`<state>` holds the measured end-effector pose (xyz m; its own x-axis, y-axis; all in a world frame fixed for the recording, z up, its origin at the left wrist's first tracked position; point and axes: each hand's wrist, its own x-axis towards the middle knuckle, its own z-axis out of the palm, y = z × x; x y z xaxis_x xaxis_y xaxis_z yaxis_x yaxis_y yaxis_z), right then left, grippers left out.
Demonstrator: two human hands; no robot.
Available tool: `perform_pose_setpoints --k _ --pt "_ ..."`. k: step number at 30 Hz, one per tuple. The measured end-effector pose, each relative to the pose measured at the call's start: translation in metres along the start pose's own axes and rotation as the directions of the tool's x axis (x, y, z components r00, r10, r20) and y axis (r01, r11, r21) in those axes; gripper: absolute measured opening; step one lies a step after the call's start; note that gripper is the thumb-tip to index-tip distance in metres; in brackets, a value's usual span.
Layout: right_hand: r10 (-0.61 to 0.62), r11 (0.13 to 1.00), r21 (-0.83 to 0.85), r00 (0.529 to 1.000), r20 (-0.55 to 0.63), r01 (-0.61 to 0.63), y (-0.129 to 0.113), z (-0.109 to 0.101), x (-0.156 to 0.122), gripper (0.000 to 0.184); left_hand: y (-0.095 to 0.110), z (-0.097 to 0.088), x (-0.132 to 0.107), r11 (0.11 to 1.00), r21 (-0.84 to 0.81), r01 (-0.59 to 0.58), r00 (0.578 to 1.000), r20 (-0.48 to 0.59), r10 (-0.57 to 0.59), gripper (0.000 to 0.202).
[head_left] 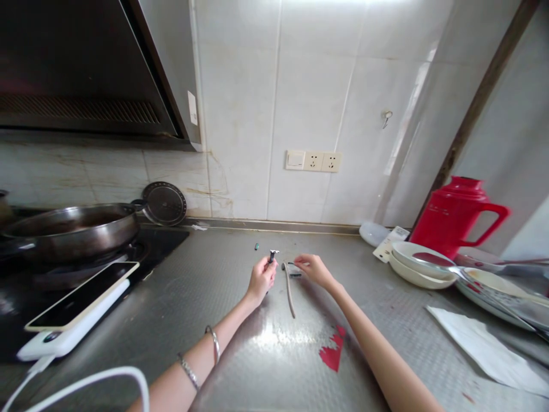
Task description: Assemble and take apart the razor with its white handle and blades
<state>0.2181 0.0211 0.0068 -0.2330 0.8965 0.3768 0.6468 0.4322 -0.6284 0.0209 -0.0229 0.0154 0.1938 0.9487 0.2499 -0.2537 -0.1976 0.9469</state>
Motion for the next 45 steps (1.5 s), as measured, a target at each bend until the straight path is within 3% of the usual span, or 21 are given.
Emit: perform_pose_setpoints --k 3,9,14,18,24,29,39,45 --pt "-0.022 0.998 0.054 0.999 -0.040 0.024 -0.006 0.000 0.000 0.023 -0.001 0.000 0.000 1.000 0.002 -0.003 1.000 -0.004 0.003 0.037" --pt "0.045 0.964 0.265 0.996 -0.078 -0.023 -0.018 0.003 0.003 0.026 -0.003 -0.001 0.001 1.000 0.027 -0.008 1.000 -0.017 0.009 0.035" --pt "0.084 0.923 0.383 0.986 -0.143 -0.023 -0.032 0.005 0.005 0.031 -0.008 -0.001 0.000 0.988 0.136 -0.078 0.987 -0.126 0.096 0.032" --pt "0.101 0.905 0.424 0.987 -0.128 -0.037 -0.040 0.008 0.006 0.030 -0.008 0.001 -0.001 0.972 0.207 -0.113 0.968 -0.196 0.154 0.027" --pt "0.151 0.830 0.553 0.984 -0.093 -0.075 -0.044 0.013 0.006 0.028 -0.007 0.004 -0.003 0.979 0.157 -0.127 0.962 -0.223 0.161 0.025" --pt "0.190 0.748 0.660 0.976 -0.103 -0.076 -0.045 0.013 0.008 0.031 -0.011 0.003 -0.001 0.976 0.161 -0.146 0.961 -0.210 0.178 0.025" --pt "0.214 0.687 0.725 0.966 -0.142 -0.045 -0.051 0.010 0.006 0.036 -0.011 0.008 -0.003 0.976 0.183 -0.121 0.985 -0.099 0.141 0.021" --pt "0.198 0.631 0.775 0.974 -0.107 -0.044 -0.056 0.004 0.002 0.042 -0.011 0.010 -0.007 0.972 0.212 -0.100 0.992 -0.054 0.114 0.019"
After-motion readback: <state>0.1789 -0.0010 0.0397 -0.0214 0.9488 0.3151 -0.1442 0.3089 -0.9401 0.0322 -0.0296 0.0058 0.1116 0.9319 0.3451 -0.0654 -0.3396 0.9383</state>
